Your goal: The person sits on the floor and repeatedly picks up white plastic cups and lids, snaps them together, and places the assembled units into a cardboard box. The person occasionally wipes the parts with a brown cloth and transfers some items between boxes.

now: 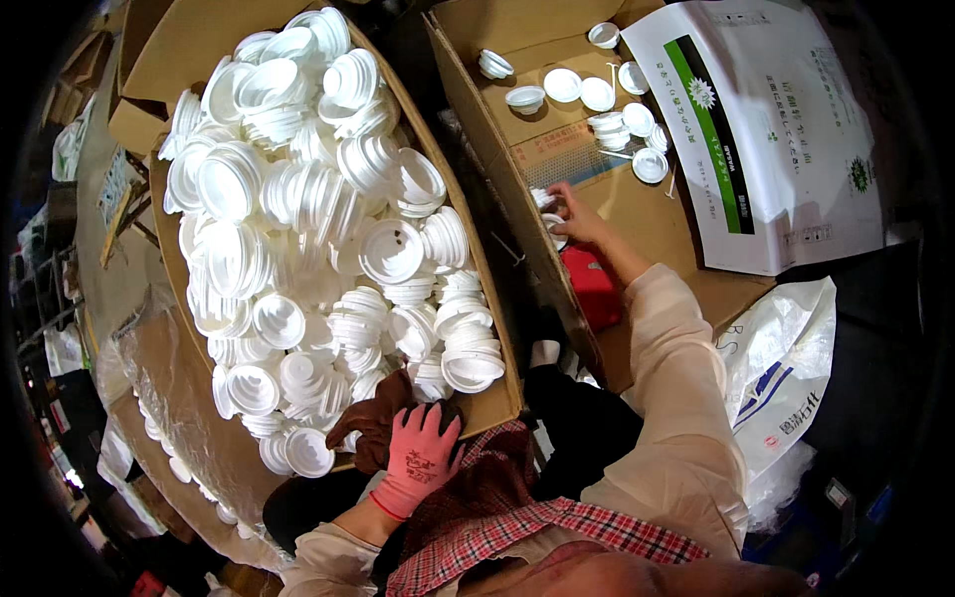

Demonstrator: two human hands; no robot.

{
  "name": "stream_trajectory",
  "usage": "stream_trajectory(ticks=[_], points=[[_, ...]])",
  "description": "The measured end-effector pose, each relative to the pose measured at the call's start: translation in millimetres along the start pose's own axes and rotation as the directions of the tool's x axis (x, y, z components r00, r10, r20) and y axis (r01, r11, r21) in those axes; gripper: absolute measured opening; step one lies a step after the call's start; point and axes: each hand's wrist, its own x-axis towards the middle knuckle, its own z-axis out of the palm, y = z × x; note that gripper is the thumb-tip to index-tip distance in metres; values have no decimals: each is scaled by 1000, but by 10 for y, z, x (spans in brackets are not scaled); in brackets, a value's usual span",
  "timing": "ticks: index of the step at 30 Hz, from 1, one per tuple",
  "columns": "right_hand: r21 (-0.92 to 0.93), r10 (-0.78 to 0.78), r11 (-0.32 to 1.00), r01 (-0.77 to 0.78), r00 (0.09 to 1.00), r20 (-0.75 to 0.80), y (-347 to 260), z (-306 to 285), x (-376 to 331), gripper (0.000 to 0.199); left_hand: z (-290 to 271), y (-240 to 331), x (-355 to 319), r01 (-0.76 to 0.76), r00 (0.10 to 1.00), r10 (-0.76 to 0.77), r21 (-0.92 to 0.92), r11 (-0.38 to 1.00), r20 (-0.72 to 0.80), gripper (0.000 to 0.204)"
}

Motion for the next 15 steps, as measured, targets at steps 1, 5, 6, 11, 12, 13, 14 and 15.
stream_trajectory(ticks=[1, 5, 6, 11, 12, 13, 14, 15], points=[[-173, -178, 971, 168, 983, -45, -2, 74, 57, 77, 3, 6, -3, 17, 1000, -17, 3, 1000, 4, 47], [-332, 22, 943, -18, 1000, 9, -27, 165, 90, 80, -26, -7, 4, -2, 999, 1, 12, 1000, 43, 47], [-307, 52, 951, -44, 998, 19, -12, 191, 102, 77, -28, -4, 1, -8, 999, 7, 22, 1000, 46, 48], [-212, -178, 970, 123, 948, -264, 323, 61, 97, 61, -13, -22, -4, -7, 1000, 7, 22, 1000, 23, 48], [-121, -154, 986, 114, 903, -401, 207, -82, 95, 62, -21, -4, -2, -3, 1000, 3, 21, 1000, 23, 47], [-29, -115, 993, 118, 840, -530, 90, -240, 77, 63, -23, 2, 10, -1, 1000, 0, 21, 1000, 24, 47], [133, -79, 972, 193, 803, -591, -232, -427, 31, 65, -15, -2, 25, -1, 1000, 1, 21, 1000, 17, 46], [285, -32, 919, 273, 770, -637, -691, -599, -37, 66, 5, 0, 22, 3, 1000, -4, 18, 1000, 10, 45]])
